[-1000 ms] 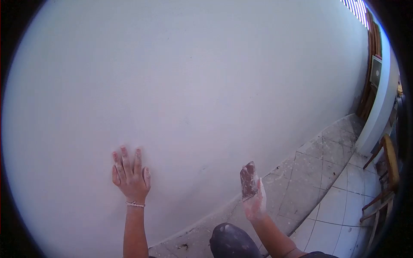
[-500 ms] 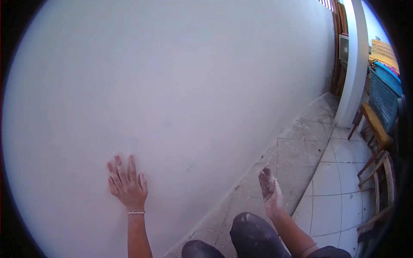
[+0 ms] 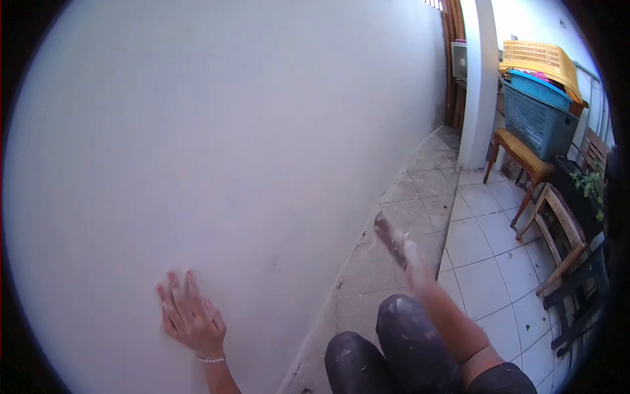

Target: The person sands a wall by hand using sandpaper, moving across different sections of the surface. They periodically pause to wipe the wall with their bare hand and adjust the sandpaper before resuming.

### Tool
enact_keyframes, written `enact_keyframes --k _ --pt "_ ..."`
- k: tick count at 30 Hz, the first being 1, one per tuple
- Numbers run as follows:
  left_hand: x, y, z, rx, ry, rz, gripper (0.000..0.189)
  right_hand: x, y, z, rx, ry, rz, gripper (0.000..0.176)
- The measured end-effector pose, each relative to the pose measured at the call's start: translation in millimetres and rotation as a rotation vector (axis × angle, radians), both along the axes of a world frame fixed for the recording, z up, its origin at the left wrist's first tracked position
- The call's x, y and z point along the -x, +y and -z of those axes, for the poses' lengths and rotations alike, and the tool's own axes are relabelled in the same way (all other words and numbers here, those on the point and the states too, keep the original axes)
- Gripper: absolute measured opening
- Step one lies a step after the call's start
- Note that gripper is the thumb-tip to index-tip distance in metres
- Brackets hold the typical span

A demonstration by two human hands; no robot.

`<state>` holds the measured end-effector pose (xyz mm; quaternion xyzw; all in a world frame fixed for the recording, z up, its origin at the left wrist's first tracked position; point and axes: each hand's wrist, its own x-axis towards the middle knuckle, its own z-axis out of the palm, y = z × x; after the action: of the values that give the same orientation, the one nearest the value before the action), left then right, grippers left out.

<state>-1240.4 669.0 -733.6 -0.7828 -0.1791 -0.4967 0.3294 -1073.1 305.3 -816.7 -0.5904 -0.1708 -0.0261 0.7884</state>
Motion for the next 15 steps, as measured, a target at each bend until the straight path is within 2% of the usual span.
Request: enact_keyframes --k 4,7,9,11,13,15 --pt "0 1 6 -0.023 -0.043 -0.008 0.046 -19 -60 -6 0.220 -0.104 0.166 0.062" --pt "0 13 12 -0.073 -0.162 0.009 0.045 3 -71 -33 0.076 -0.022 0.273 0.064" --pt "5 17 17 -0.087 -0.189 0.016 0.045 -11 -100 4 0.210 -0.001 0.347 0.068" --pt "9 17 19 -0.086 -0.158 -0.005 0.045 -22 -105 5 0.310 -0.152 0.351 0.072" --pt "7 20 22 -0.094 -0.161 -0.064 0.047 -27 -80 -22 0.352 -0.458 0.289 0.077" --pt "1 21 23 -0.115 -0.156 -0.151 0.050 -46 -68 -25 0.343 -0.542 0.237 0.077"
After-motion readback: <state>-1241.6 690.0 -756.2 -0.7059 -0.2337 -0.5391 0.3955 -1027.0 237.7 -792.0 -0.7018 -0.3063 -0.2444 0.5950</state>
